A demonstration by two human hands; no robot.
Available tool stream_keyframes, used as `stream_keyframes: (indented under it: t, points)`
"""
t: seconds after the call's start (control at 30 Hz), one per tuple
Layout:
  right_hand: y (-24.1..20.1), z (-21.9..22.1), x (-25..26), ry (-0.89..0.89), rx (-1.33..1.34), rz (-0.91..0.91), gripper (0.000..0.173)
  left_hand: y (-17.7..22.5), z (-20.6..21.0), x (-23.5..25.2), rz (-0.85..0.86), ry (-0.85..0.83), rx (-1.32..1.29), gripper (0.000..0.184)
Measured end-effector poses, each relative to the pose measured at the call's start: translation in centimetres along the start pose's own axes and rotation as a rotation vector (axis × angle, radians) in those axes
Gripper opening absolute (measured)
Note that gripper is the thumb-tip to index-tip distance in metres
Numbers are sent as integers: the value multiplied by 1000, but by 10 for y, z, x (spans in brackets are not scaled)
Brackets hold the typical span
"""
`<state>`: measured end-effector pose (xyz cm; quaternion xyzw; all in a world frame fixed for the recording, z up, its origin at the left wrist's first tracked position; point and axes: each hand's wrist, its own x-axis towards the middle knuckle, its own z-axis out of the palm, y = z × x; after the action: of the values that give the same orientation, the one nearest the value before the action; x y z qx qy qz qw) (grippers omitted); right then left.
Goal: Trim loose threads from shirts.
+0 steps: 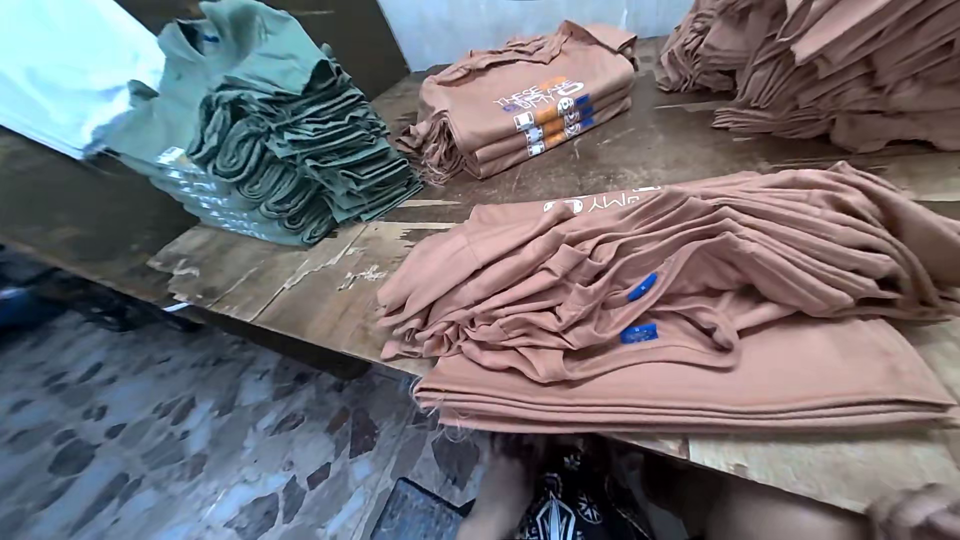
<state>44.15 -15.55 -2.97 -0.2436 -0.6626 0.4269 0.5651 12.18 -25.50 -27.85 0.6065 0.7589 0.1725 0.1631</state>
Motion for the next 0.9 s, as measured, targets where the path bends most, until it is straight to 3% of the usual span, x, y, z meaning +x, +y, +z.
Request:
stream_keyframes:
  t: [0.1,0.13,0.2,0.27,0.33,0.4,0.47,0.5,0.57,0.6,0.63,0.7,0.73,0.8,0.83,0.9]
  points:
    - [2,-1,2,-23,-61,-15,51,51,-21,-10,56,238,-5,31]
    - [1,1,1,-18,-87,-14,51,75,-29,-23,147,190,-63,30]
    - [0,5,1,-19,-130,-12,49,110,-29,-46,381,-112,-167,37]
    - [0,7,2,-5,-136,-10,49,115,-2,-50,522,-339,-137,46]
    - [-1,6,3,1,-133,-4,50,103,13,-30,398,-318,-45,46]
    - [-4,5,2,0,-127,15,51,80,-1,10,103,-362,12,50]
    - [-5,5,2,-1,-120,26,52,53,-8,36,-92,-219,115,47]
    - [-4,5,3,0,-113,25,51,51,-17,43,-193,-227,161,44]
    - [-3,5,3,7,-96,23,51,77,-50,46,-234,-213,178,41]
    - [-3,5,3,12,-92,20,51,108,-86,45,-227,-405,120,45]
    - [-3,6,2,19,-92,15,50,126,-102,39,-109,-543,62,48]
    - [0,9,3,35,-80,5,49,118,-53,10,328,-424,-66,47]
    - [0,10,3,46,-69,7,49,110,-26,3,457,-441,-88,47]
    - [-2,9,5,63,-41,16,49,100,-16,12,374,-529,-31,54]
    - [-4,8,5,71,-25,21,49,92,-22,22,248,-443,-25,54]
    - [-8,6,6,114,34,26,47,70,-23,36,84,109,-182,48]
